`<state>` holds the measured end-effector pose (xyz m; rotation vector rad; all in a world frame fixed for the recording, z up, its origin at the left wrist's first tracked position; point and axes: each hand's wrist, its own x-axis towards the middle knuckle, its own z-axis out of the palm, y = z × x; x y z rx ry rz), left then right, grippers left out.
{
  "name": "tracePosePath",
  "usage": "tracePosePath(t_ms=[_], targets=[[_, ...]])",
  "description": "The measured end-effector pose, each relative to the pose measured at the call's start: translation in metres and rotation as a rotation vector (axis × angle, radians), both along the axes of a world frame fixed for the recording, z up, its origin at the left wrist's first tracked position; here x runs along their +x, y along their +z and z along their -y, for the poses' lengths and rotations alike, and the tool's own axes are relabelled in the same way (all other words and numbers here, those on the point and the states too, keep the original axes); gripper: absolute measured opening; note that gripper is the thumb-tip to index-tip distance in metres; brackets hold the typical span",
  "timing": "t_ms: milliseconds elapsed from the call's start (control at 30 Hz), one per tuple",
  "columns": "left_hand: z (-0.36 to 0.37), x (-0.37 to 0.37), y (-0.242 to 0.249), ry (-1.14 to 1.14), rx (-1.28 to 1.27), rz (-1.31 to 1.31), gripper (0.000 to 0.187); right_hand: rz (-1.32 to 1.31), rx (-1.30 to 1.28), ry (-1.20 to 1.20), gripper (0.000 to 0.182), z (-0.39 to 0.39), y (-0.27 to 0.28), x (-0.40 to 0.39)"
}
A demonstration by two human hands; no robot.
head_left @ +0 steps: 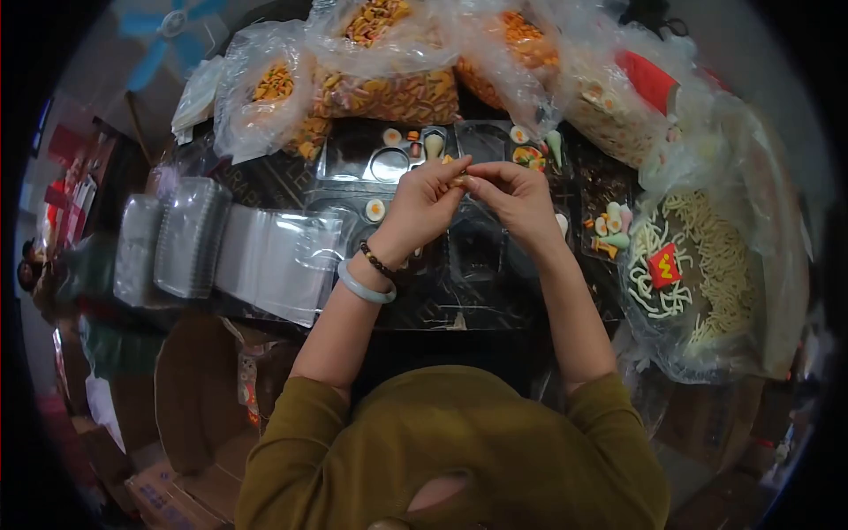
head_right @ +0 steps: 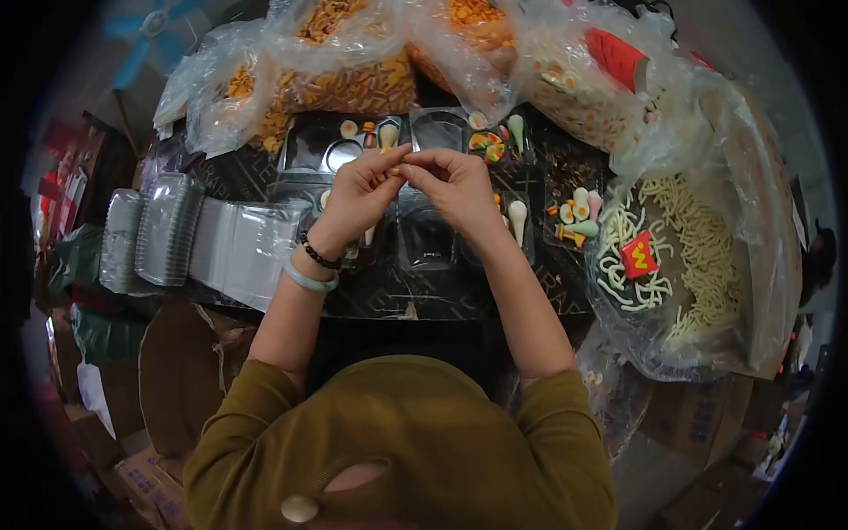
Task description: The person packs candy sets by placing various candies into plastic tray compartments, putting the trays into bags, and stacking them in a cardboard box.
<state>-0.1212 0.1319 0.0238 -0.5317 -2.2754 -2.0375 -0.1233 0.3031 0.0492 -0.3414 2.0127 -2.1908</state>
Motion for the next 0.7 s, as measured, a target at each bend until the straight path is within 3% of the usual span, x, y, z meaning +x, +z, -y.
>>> tracePosePath(t_ms=[67,200,333,500,567,700], targets=[[-0.009,0.002,-0.004,-0.011,-0.030,-0.051,0.041,0.054,-0.012,-0.024,0.020,-0.011,-0.005,0.007],[-0.021,0.007,0.013,-0.150,0.276,0.459,0.044,0.065,-0.127,-0.109,0.018,-0.015,-0.010,0.018],[-0.021,-0.004,-0.009,-0.321,0.530,0.611,0.034,0.090,-0.122,-0.079,0.018,-0.022,-0.019,0.018],[-0.030,-0.014,-0.004,-0.232,0.473,0.683,0.026,0.004,-0.063,-0.169,0.015,-0.042,-0.021,0.014],[-0.030,-0.022,0.001,-0.151,0.345,0.650,0.024,0.028,-0.031,-0.330,0.016,-0.065,-0.023,-0.003],[-0.038,-0.045,0.000,-0.127,0.190,0.509,0.024,-0.076,0.491,-0.324,0.016,-0.095,-0.033,-0.045]])
